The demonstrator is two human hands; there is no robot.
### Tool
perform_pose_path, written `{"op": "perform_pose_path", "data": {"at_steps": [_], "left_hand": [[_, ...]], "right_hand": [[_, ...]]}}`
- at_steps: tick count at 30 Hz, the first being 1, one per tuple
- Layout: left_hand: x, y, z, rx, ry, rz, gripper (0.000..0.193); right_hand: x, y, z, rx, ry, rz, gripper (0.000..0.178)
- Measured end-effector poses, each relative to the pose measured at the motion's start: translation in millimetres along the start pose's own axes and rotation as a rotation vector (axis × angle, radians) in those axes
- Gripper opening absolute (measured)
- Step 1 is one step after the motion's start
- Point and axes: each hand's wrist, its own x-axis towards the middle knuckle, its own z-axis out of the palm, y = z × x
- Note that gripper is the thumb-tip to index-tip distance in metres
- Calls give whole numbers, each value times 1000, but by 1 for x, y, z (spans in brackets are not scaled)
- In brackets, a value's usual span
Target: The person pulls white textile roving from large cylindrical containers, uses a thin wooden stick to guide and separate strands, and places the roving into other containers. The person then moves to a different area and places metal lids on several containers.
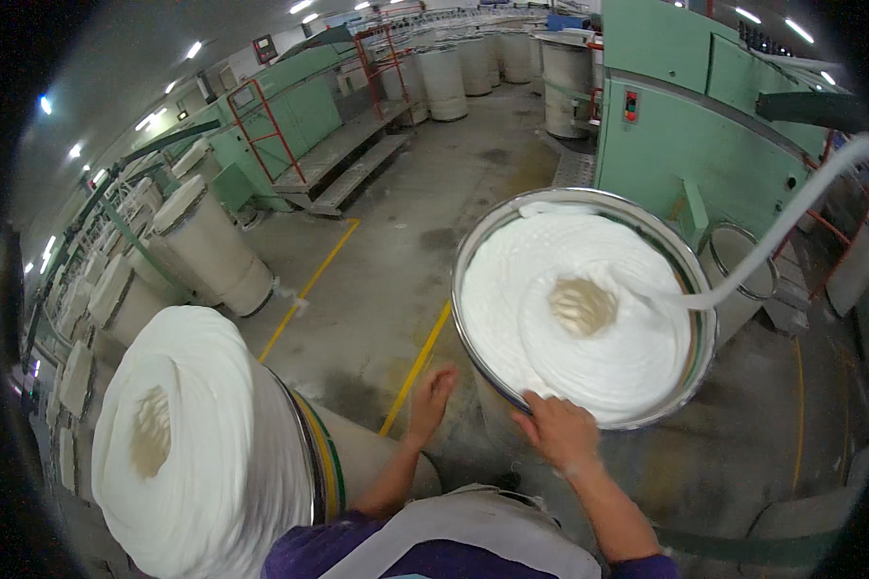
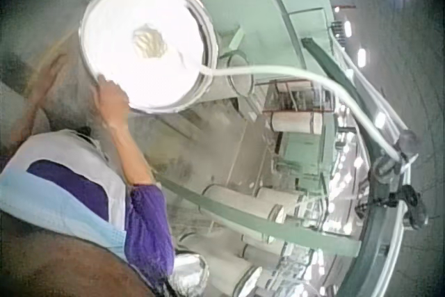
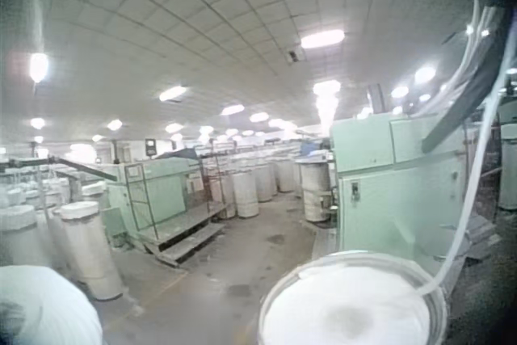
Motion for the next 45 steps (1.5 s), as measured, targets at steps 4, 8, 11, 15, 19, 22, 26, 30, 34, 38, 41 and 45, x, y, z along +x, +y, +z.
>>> {"op": "perform_pose_path", "data": {"at_steps": [4,8,11,15,19,22,26,30,34,38,41,45], "left_hand": [[85,45,19,-139,116,83,26],[144,79,37,318,-95,406,36],[175,99,46,757,-360,527,52],[189,99,75,1358,-565,725,72],[190,83,119,1568,-653,858,47],[185,71,127,1731,-585,934,37],[183,61,126,1600,-543,1096,36],[186,63,163,1584,-490,1181,35],[199,73,227,1581,-657,1116,36],[195,82,296,1552,-584,1188,34],[186,91,344,1573,-662,1161,35],[158,111,389,1473,-572,1163,31]], "right_hand": [[-49,67,-27,-33,57,-63,32],[-93,128,-55,-64,54,-77,36],[-117,153,-81,-74,21,-13,39],[-139,168,-101,-114,-64,15,42],[-159,172,-99,3,-35,-9,44],[-182,149,-90,15,57,-28,47],[-209,99,-81,-13,93,56,49],[-220,86,-83,11,140,138,47],[-226,104,-92,12,149,190,41],[-238,124,-108,-9,181,285,39],[-250,154,-126,-12,134,409,42],[-274,199,-158,-36,91,463,46]]}}
